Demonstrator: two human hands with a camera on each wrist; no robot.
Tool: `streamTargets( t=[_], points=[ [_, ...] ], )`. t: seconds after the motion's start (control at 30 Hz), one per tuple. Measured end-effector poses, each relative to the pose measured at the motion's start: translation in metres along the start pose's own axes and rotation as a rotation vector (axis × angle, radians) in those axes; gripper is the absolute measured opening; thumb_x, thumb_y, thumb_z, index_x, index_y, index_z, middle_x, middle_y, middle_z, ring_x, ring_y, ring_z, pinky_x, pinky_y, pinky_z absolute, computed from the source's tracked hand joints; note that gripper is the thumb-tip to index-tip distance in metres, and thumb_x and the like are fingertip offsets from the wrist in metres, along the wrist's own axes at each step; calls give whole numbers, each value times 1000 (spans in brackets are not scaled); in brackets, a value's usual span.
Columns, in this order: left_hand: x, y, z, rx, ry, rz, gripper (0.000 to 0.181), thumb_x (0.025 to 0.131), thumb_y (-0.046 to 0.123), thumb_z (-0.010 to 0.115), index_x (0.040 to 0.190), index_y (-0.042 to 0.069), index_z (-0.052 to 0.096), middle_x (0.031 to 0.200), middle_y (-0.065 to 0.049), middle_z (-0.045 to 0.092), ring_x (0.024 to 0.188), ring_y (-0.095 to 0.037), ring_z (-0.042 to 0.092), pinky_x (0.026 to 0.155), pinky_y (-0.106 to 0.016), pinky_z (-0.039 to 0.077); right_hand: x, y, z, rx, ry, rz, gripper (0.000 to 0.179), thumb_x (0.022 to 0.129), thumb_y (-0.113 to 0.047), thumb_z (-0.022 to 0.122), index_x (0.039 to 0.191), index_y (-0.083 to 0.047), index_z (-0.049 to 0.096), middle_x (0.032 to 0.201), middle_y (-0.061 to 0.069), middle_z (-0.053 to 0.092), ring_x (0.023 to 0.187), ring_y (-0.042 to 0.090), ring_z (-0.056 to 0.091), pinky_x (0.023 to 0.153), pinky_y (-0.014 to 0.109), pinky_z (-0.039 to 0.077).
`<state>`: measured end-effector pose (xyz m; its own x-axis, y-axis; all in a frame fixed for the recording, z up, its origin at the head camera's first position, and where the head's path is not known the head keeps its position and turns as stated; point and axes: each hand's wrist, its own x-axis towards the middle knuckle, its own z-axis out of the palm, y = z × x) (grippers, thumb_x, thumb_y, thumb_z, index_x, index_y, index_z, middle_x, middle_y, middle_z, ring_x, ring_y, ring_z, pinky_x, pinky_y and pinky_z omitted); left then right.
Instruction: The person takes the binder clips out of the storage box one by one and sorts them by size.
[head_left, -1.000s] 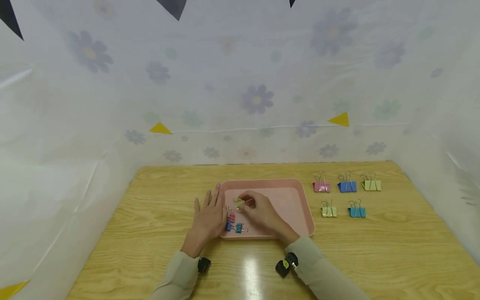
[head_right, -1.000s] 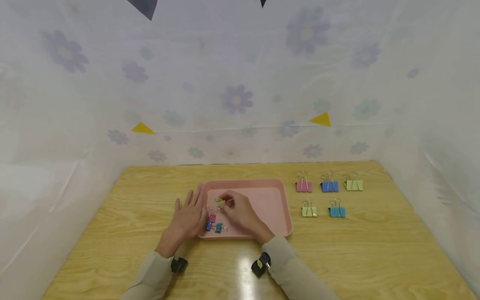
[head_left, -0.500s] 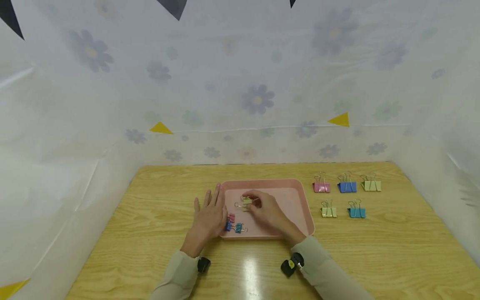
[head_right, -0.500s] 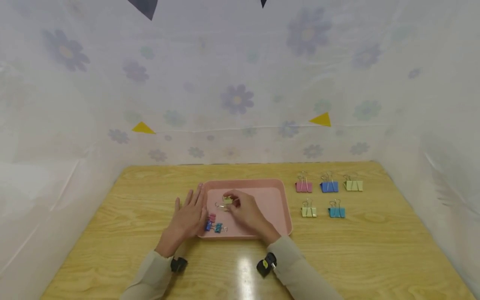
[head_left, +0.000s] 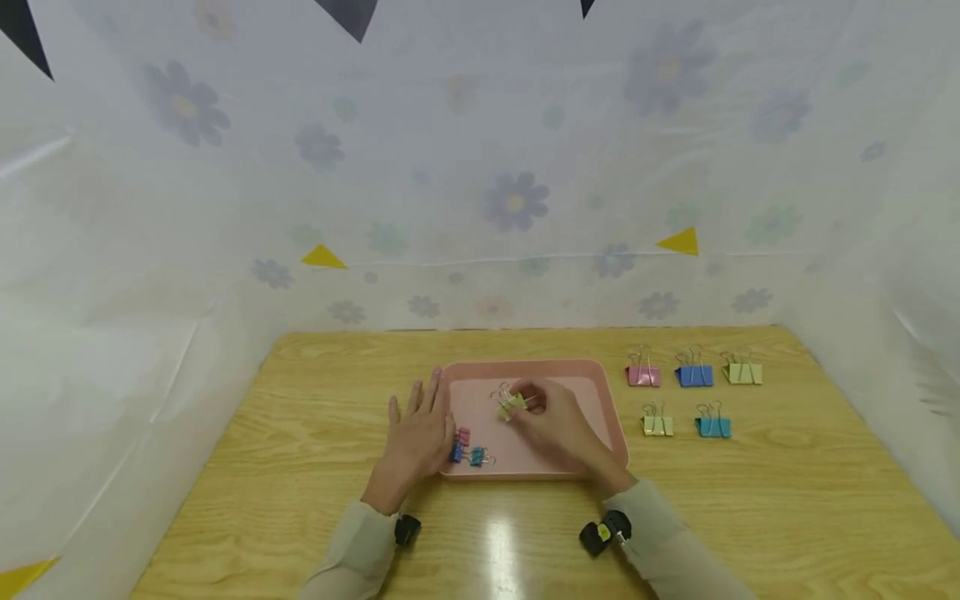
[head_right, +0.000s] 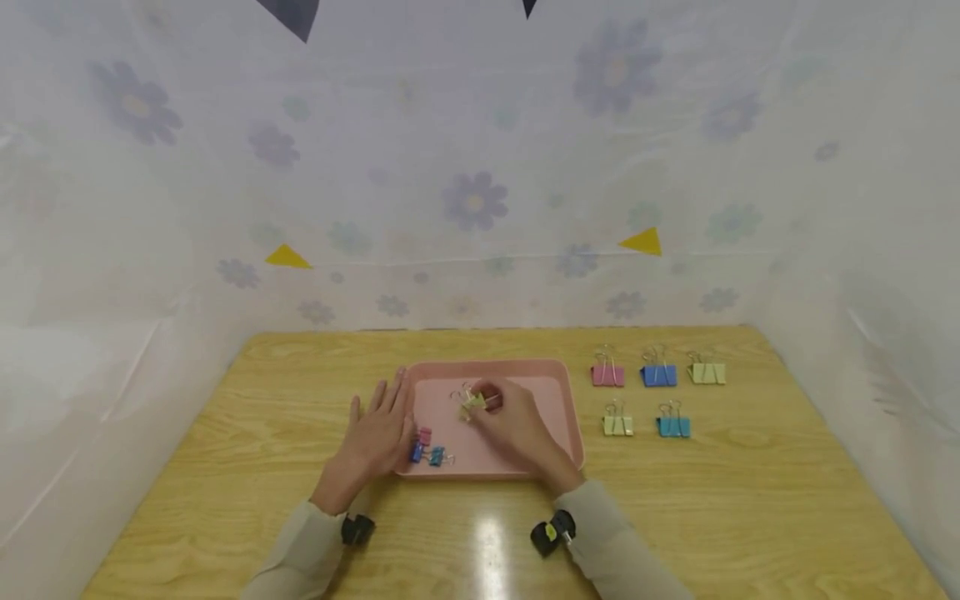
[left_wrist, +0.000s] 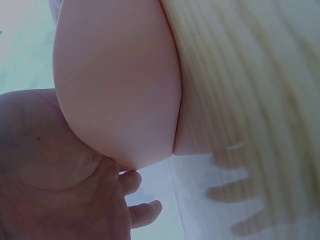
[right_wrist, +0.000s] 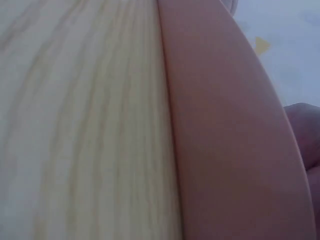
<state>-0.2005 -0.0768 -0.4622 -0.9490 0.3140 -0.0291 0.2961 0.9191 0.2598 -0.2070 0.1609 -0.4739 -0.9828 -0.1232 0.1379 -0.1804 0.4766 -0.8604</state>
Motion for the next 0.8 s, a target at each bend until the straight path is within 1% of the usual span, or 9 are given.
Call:
streamTargets(
  t=[0.13, 0.23, 0.4, 0.5, 0.57, 0.67, 0.73, 0.8],
  points=[
    [1, 0, 0, -8, 5, 6, 62, 110, 27, 33, 165, 3, 14, 172, -11, 11, 155, -40, 17, 117, -71, 9, -4, 3, -11, 18, 20, -9, 21, 88, -12, 82, 108, -11, 73, 101, 2, 73, 88, 15, 68, 82, 30, 57],
    [1, 0, -2, -7, 3, 8, 62, 111, 27, 33, 165, 3, 15, 171, -11, 12, 155, -40, 18, 117, -71, 10, -8, 6, -18, 15, 24, -33, 22, 89, -13, 81, 110, -12, 75, 105, 2, 74, 90, 15, 69, 83, 29, 57],
    [1, 0, -4, -3, 6, 6, 62, 111, 27, 34, 165, 4, 15, 171, -11, 12, 155, -39, 18, 117, -71, 11, -12, 11, -27, 19, 29, -122, 23, 91, -8, 79, 113, -10, 76, 107, 5, 75, 91, 17, 70, 81, 30, 58],
    [0, 0, -3, -9, 9, 10, 61, 111, 26, 33, 165, 3, 15, 171, -12, 13, 154, -40, 19, 117, -72, 10, -13, 14, -31, 31, 33, -165, 21, 90, -5, 79, 111, -7, 76, 106, 6, 75, 88, 18, 70, 79, 28, 59],
    [0, 0, -3, -9, 7, 10, 61, 111, 26, 33, 165, 3, 15, 171, -12, 13, 154, -40, 18, 117, -72, 10, -13, 15, -34, 54, 28, -179, 20, 89, -3, 79, 108, -4, 76, 105, 8, 75, 87, 18, 70, 78, 27, 58],
    [0, -1, -2, 0, -1, 5, 62, 111, 27, 33, 165, 4, 13, 171, -11, 12, 155, -39, 18, 117, -71, 11, -14, 17, -39, 87, 25, -178, 18, 87, -4, 81, 104, -3, 75, 104, 9, 74, 86, 19, 69, 78, 27, 58],
    [0, -1, -1, 1, -4, 4, 62, 111, 27, 33, 165, 4, 12, 171, -11, 12, 155, -39, 18, 117, -71, 11, -16, 18, -43, 101, 20, -155, 18, 87, -7, 82, 104, -4, 75, 103, 9, 73, 86, 19, 69, 79, 27, 58],
    [1, 0, -1, 4, -6, 4, 62, 111, 27, 33, 165, 4, 11, 171, -11, 12, 155, -39, 19, 117, -71, 12, -18, 19, -47, 88, 21, -129, 20, 87, -11, 83, 105, -6, 76, 106, 7, 73, 88, 18, 69, 80, 26, 57]
  ],
)
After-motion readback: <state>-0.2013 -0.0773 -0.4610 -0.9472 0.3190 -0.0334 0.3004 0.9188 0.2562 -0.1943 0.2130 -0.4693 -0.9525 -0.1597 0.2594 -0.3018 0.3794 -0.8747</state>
